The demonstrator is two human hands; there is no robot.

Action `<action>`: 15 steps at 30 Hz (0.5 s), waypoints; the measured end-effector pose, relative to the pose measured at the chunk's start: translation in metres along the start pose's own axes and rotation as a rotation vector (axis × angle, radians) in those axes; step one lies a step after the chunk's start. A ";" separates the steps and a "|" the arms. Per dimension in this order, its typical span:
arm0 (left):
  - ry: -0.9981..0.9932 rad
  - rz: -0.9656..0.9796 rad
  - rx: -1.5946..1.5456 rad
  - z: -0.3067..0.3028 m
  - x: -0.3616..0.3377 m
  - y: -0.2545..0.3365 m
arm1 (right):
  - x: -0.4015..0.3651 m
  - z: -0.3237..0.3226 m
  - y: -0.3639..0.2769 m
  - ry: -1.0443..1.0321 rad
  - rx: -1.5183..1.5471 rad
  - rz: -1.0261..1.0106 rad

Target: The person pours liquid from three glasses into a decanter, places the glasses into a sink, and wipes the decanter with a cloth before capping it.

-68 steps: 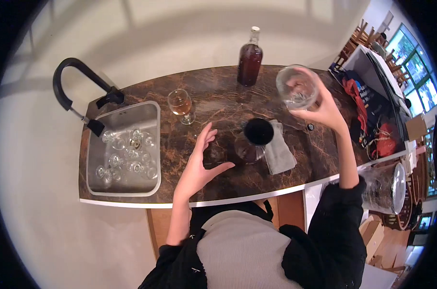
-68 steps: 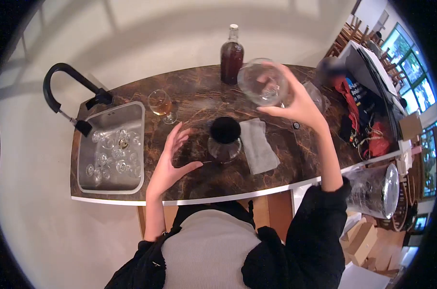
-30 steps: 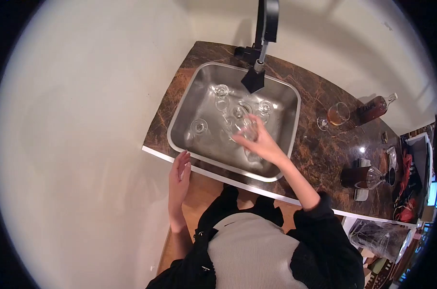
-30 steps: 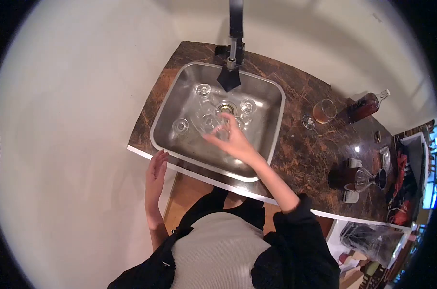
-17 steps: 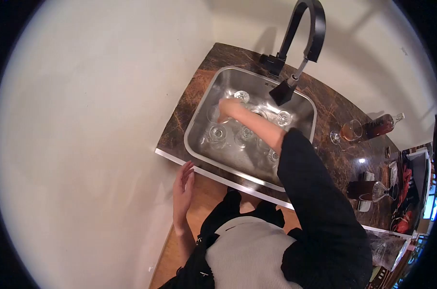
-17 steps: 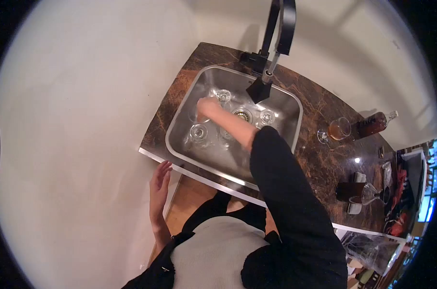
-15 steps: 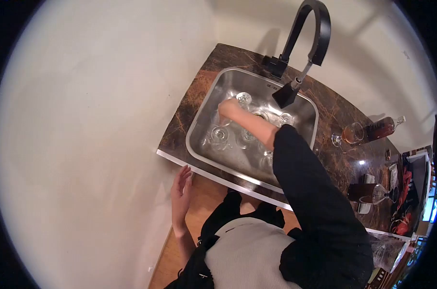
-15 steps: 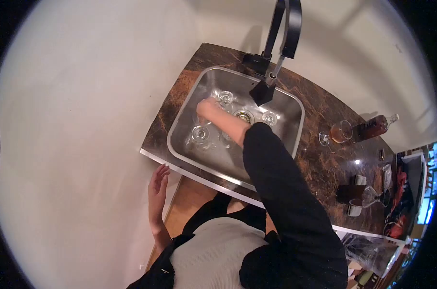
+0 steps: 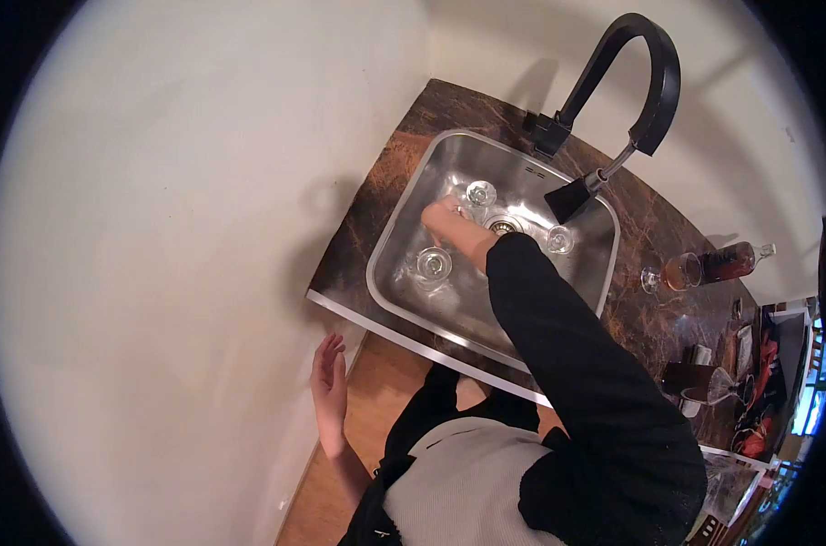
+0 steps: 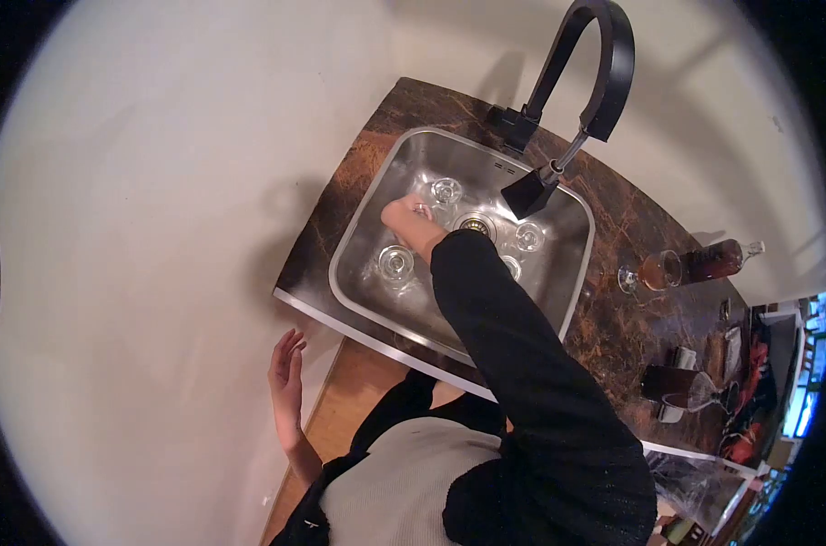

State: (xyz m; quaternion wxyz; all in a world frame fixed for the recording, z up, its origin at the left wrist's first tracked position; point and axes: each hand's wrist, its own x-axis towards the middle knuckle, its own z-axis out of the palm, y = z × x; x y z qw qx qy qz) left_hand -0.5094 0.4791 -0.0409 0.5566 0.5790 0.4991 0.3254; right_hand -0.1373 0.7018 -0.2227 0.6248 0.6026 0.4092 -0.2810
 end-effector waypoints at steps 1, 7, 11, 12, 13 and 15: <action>0.001 -0.004 -0.001 0.000 0.001 0.002 | 0.003 0.002 0.003 0.042 0.041 -0.043; 0.003 -0.034 0.025 -0.001 0.004 0.009 | 0.049 -0.002 -0.008 0.014 0.033 -0.034; 0.008 -0.039 0.040 -0.002 0.006 0.012 | 0.014 0.006 -0.003 0.106 -0.017 -0.043; 0.009 -0.037 0.032 -0.002 0.007 0.010 | 0.020 0.005 -0.007 0.054 -0.032 -0.028; 0.009 -0.032 0.024 -0.002 0.008 0.010 | 0.029 0.000 -0.013 0.003 -0.045 -0.012; 0.010 -0.039 0.025 -0.001 0.010 0.010 | 0.036 -0.005 -0.017 -0.030 -0.039 -0.002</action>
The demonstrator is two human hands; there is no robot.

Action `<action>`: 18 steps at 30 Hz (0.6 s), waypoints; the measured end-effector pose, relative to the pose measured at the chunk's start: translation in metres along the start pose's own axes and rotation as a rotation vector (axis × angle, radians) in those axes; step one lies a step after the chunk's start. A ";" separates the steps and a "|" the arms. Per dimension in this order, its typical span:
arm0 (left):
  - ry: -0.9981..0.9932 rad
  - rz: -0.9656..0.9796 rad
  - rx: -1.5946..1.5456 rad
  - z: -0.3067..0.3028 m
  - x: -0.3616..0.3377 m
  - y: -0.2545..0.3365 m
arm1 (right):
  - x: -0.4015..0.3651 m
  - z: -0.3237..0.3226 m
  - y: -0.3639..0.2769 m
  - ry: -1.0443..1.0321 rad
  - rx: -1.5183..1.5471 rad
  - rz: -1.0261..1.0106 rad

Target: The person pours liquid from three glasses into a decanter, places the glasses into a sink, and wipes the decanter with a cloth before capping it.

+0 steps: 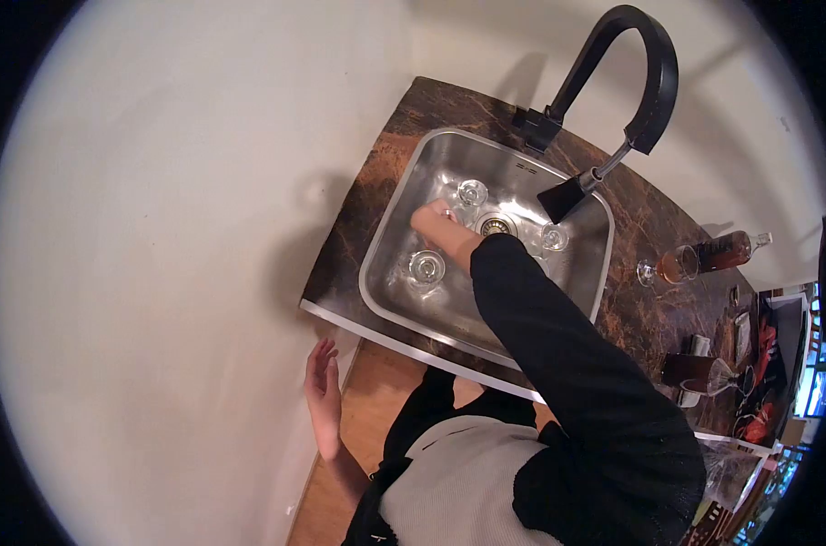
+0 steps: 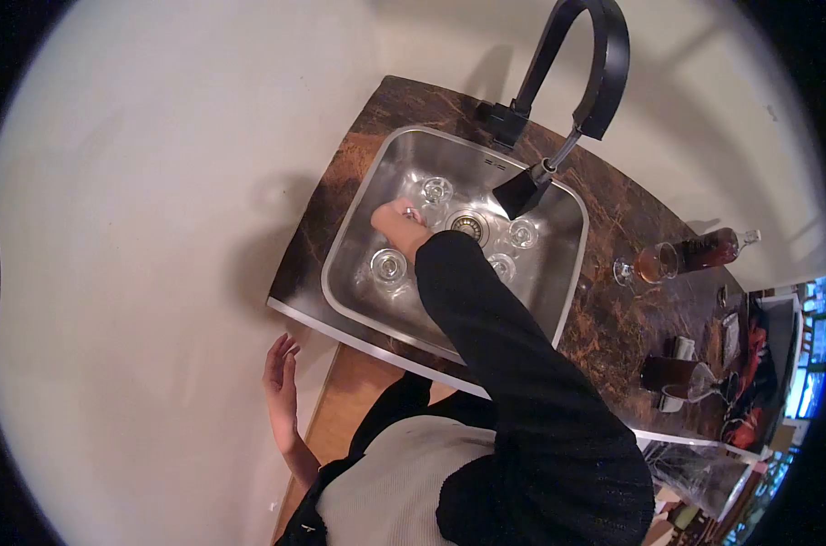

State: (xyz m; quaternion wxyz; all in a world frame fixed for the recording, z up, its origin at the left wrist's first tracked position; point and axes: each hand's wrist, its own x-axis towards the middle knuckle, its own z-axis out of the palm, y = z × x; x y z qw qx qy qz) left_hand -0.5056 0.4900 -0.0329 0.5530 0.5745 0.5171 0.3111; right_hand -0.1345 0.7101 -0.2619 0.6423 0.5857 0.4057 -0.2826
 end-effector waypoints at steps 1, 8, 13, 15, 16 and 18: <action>-0.002 -0.003 0.002 0.000 0.001 0.000 | -0.012 0.002 0.004 0.017 0.019 -0.007; -0.038 0.018 0.041 0.006 0.004 0.004 | -0.062 0.020 0.016 0.161 0.271 0.015; -0.104 0.046 0.075 0.016 0.007 0.016 | -0.088 0.036 0.002 0.968 0.512 0.032; -0.150 0.057 0.077 0.024 0.009 0.022 | -0.123 0.054 0.010 1.246 0.649 -0.083; -0.166 0.060 0.074 0.029 0.008 0.029 | -0.149 0.071 0.022 1.346 0.647 -0.225; -0.207 0.072 0.074 0.039 0.012 0.035 | -0.200 0.110 0.038 1.600 0.792 -0.487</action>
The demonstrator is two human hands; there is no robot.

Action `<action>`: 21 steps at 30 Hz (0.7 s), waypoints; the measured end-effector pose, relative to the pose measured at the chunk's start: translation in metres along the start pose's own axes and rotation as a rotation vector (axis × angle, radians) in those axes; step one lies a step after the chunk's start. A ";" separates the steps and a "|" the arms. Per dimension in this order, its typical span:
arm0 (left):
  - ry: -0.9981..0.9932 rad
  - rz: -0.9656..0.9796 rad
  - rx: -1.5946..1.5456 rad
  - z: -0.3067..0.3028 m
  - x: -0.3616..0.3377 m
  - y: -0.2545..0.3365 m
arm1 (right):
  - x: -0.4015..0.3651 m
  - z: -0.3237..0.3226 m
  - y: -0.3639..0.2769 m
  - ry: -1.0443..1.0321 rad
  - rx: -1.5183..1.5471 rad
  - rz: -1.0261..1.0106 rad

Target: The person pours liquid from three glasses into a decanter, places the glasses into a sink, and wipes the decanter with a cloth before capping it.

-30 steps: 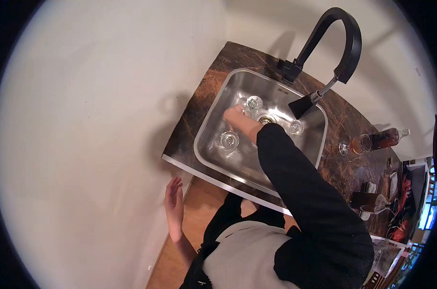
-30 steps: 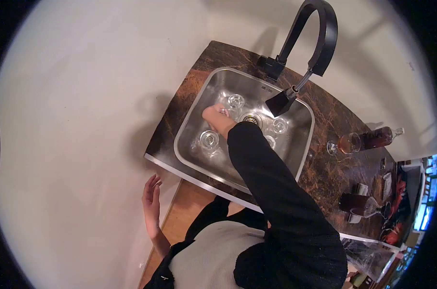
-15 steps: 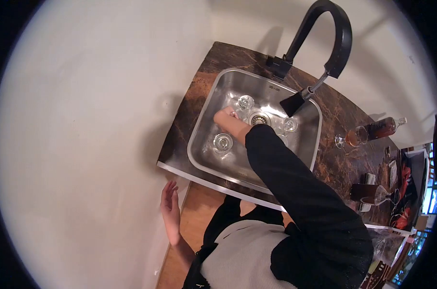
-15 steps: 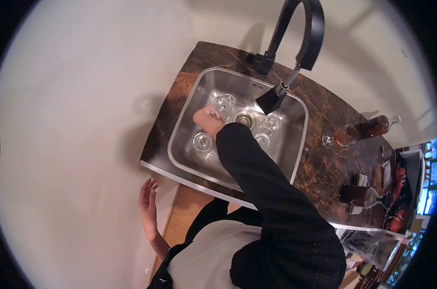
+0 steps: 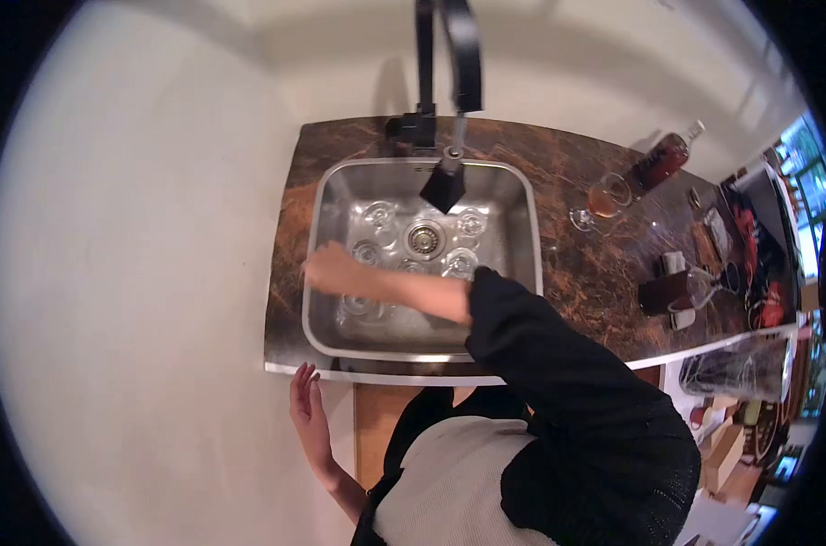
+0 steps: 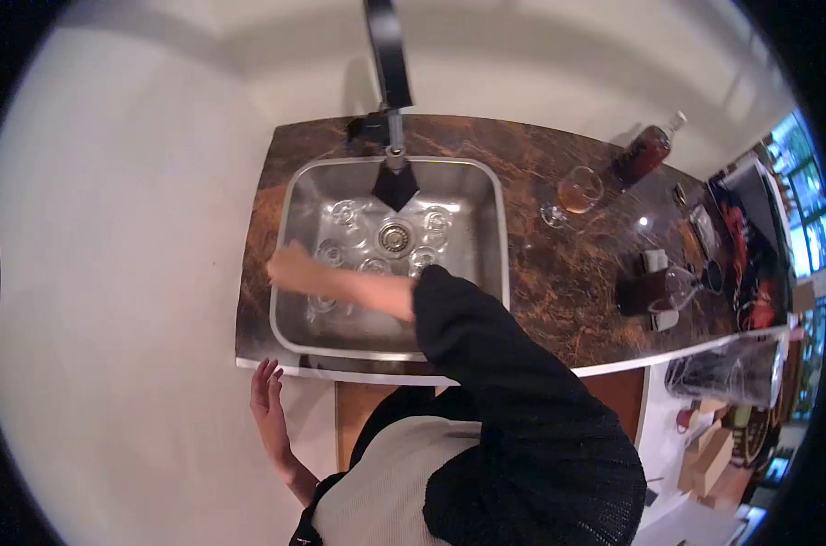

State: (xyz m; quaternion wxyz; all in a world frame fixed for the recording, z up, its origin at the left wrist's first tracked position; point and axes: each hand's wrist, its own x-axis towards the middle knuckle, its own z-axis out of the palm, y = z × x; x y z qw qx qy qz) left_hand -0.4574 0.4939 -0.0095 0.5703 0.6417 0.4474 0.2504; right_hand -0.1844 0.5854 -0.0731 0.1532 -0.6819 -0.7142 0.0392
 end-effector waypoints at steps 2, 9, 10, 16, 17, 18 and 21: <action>-0.046 0.011 0.006 0.008 0.006 0.001 | -0.043 -0.043 -0.022 0.278 0.101 -0.100; -0.207 0.050 -0.016 0.041 0.024 0.014 | -0.242 -0.135 0.024 0.879 0.096 -0.007; -0.222 0.064 -0.012 0.045 0.024 0.015 | -0.270 -0.122 0.048 1.015 0.090 0.180; -0.290 0.081 0.011 0.063 0.023 0.010 | -0.389 -0.105 0.195 1.447 -0.037 1.071; -0.301 0.081 0.023 0.064 0.023 0.009 | -0.397 -0.107 0.209 1.364 -0.060 1.072; -0.310 0.086 0.018 0.066 0.022 0.010 | -0.398 -0.112 0.214 1.337 0.133 1.035; -0.327 0.094 0.006 0.073 0.015 0.016 | -0.402 -0.118 0.228 1.277 0.546 0.879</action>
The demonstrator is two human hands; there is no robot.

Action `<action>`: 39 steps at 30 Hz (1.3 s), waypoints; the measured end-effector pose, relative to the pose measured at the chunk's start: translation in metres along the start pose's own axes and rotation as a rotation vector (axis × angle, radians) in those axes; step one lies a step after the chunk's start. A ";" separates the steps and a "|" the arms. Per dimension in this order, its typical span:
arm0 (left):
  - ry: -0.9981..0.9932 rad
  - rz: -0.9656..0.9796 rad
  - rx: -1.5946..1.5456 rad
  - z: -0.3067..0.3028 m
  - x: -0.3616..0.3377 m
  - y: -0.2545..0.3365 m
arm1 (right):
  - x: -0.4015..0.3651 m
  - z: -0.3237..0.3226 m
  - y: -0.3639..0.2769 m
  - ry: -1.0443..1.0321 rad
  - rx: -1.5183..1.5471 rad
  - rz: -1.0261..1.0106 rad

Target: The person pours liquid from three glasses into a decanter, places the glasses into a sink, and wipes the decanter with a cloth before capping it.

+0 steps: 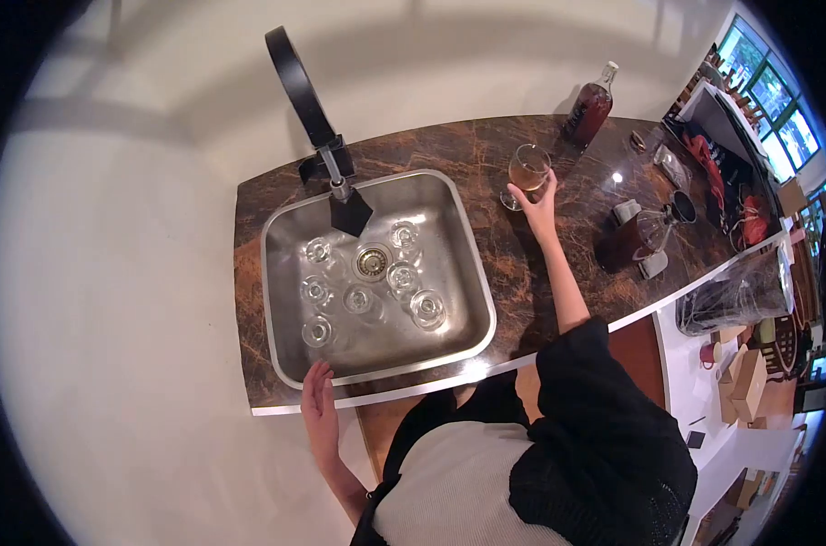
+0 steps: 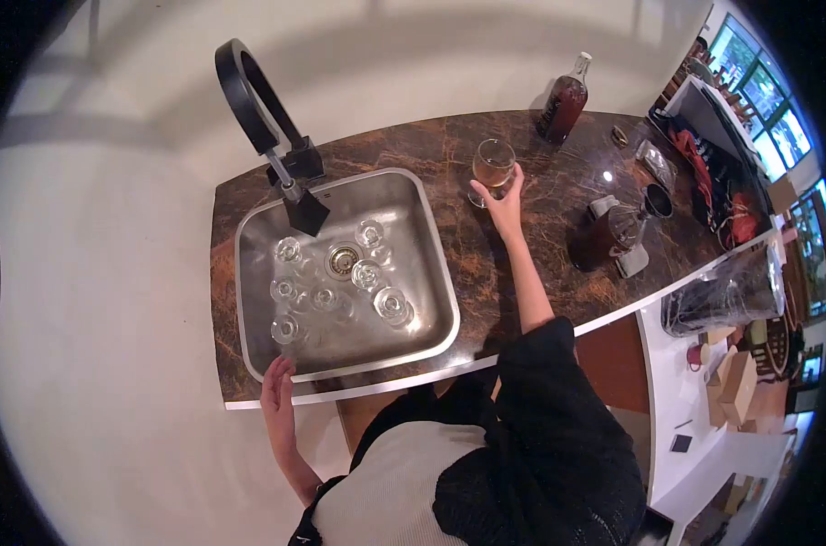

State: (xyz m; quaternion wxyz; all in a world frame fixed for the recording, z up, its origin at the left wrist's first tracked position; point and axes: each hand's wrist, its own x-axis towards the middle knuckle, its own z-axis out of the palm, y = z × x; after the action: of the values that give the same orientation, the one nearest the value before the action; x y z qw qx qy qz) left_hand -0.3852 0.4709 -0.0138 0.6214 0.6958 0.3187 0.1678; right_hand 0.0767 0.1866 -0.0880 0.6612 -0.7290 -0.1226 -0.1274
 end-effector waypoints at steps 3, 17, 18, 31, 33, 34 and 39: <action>0.005 0.008 0.001 0.005 -0.004 0.005 | 0.007 0.008 0.018 -0.050 0.199 -0.056; -0.023 0.044 -0.002 0.065 -0.003 0.011 | -0.011 -0.007 -0.027 -0.146 0.330 -0.031; -0.036 0.055 -0.006 0.077 0.000 0.013 | -0.017 -0.014 -0.036 -0.201 0.387 0.039; -0.350 0.182 -0.074 0.299 0.018 0.074 | -0.035 -0.194 -0.216 -0.815 0.156 -0.115; -0.401 0.223 -0.100 0.329 0.017 0.082 | -0.030 -0.224 -0.230 -0.896 0.151 -0.084; -0.426 0.244 -0.113 0.344 0.017 0.088 | -0.027 -0.239 -0.236 -0.899 0.157 -0.075; -0.538 0.296 -0.063 0.403 0.013 0.117 | -0.013 -0.308 -0.245 -0.853 0.156 -0.014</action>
State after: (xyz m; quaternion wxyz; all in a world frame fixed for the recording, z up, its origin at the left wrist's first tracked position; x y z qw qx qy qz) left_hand -0.0944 0.1709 0.0288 0.6735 0.7346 0.0324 0.0760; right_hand -0.0282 -0.0970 0.1643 0.6035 -0.6634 -0.3992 0.1904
